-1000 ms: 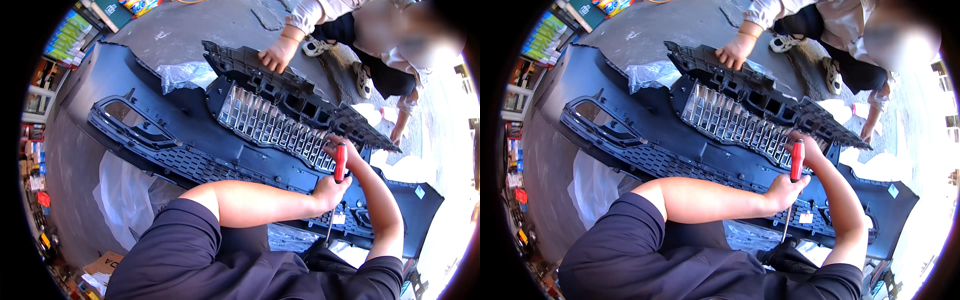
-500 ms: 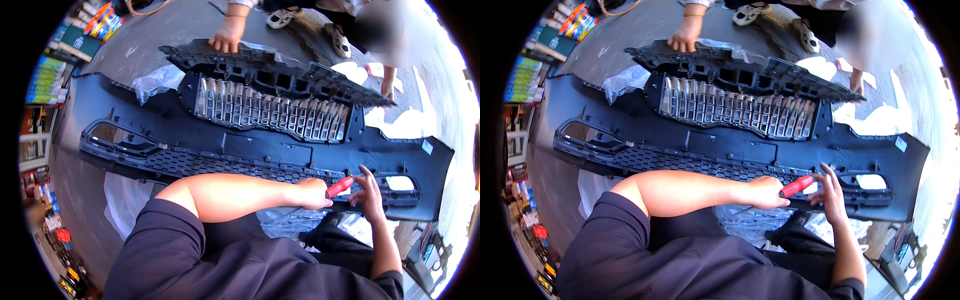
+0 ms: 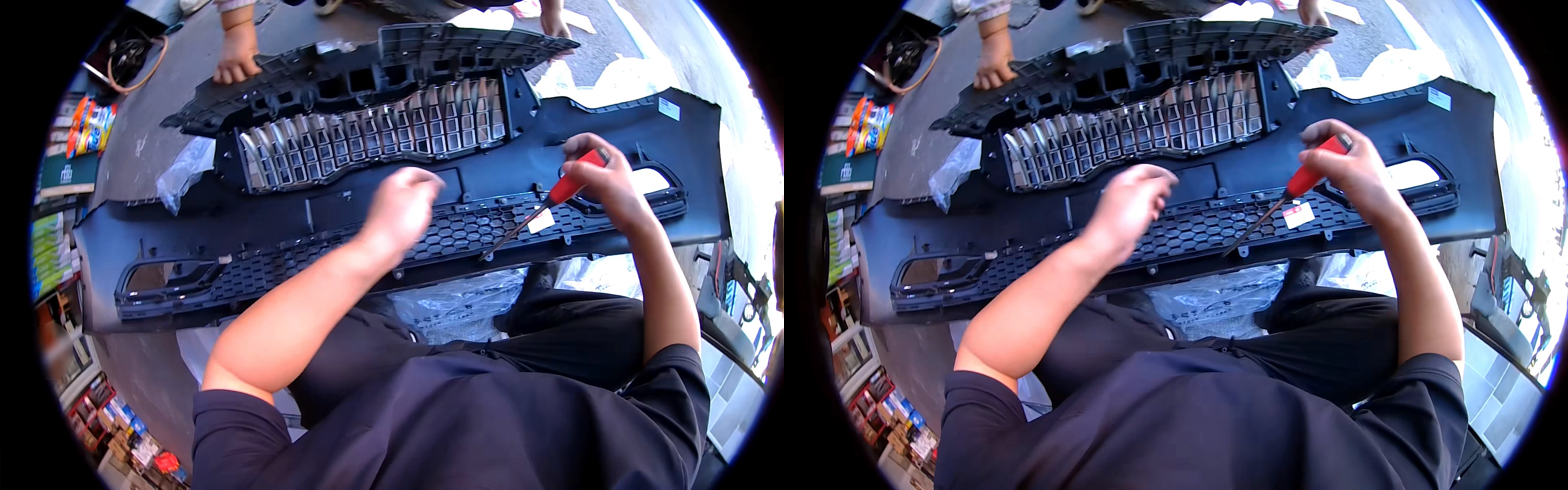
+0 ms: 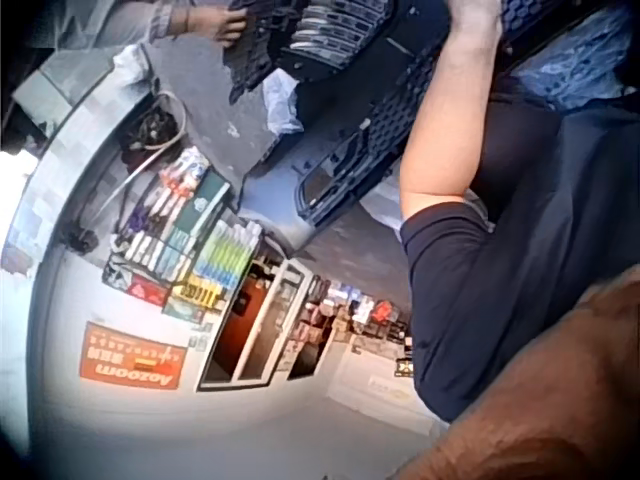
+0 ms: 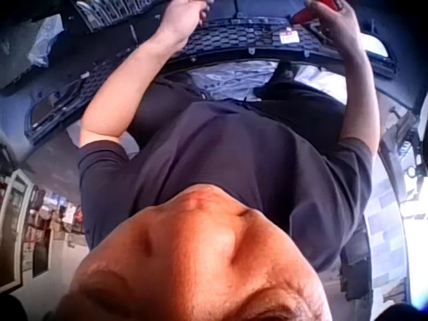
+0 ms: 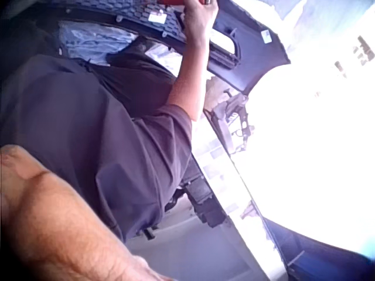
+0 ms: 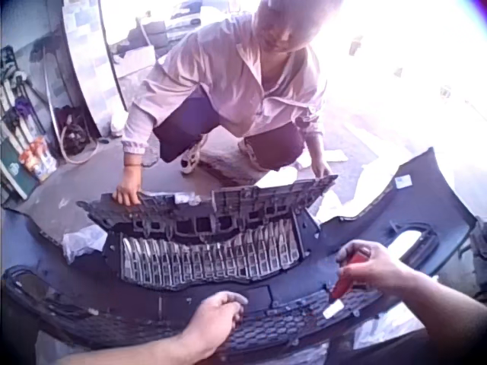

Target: The person assembles a car bumper by using a screwdriver to snap in clips and secure the plastic grille and trim components together.

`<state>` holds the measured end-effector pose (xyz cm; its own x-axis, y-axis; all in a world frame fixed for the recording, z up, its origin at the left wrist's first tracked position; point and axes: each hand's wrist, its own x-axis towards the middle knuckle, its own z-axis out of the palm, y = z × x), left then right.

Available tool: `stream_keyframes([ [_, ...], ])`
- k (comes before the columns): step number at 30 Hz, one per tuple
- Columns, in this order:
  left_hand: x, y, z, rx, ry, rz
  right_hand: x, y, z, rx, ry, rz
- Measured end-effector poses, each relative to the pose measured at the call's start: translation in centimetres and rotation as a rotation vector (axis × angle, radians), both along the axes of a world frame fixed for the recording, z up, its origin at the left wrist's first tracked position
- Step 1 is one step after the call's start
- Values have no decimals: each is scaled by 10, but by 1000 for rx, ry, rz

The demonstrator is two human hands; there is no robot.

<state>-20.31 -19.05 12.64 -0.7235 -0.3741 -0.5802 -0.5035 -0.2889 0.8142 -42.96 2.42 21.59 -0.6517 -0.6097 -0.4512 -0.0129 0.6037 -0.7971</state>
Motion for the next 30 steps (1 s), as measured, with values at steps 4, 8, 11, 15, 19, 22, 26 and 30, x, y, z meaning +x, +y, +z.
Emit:
stream_keyframes([
  [4, 0, -28, -3, 666, 136, 195, -9, 17, 15, 190, 150, -197],
  [8, -11, -21, 1, 720, 186, 115, -5, 13, 8, 225, 289, -45],
  [11, -8, -5, 2, 588, 39, 37, 7, 8, 12, 265, 386, 65],
  [15, -6, -3, 0, 501, -7, -70, 8, 0, 15, 324, 389, 39],
  [19, -9, -6, -1, 466, -17, -75, 8, -1, 9, 275, 427, 23],
  [22, -9, -9, 1, 422, -30, -116, 8, -2, 7, 254, 479, 56],
  [26, -8, -9, 0, 393, -38, -128, 4, -2, 5, 268, 489, 53],
  [30, -6, -4, 1, 387, -23, -63, 4, -1, 2, 263, 515, 60],
])
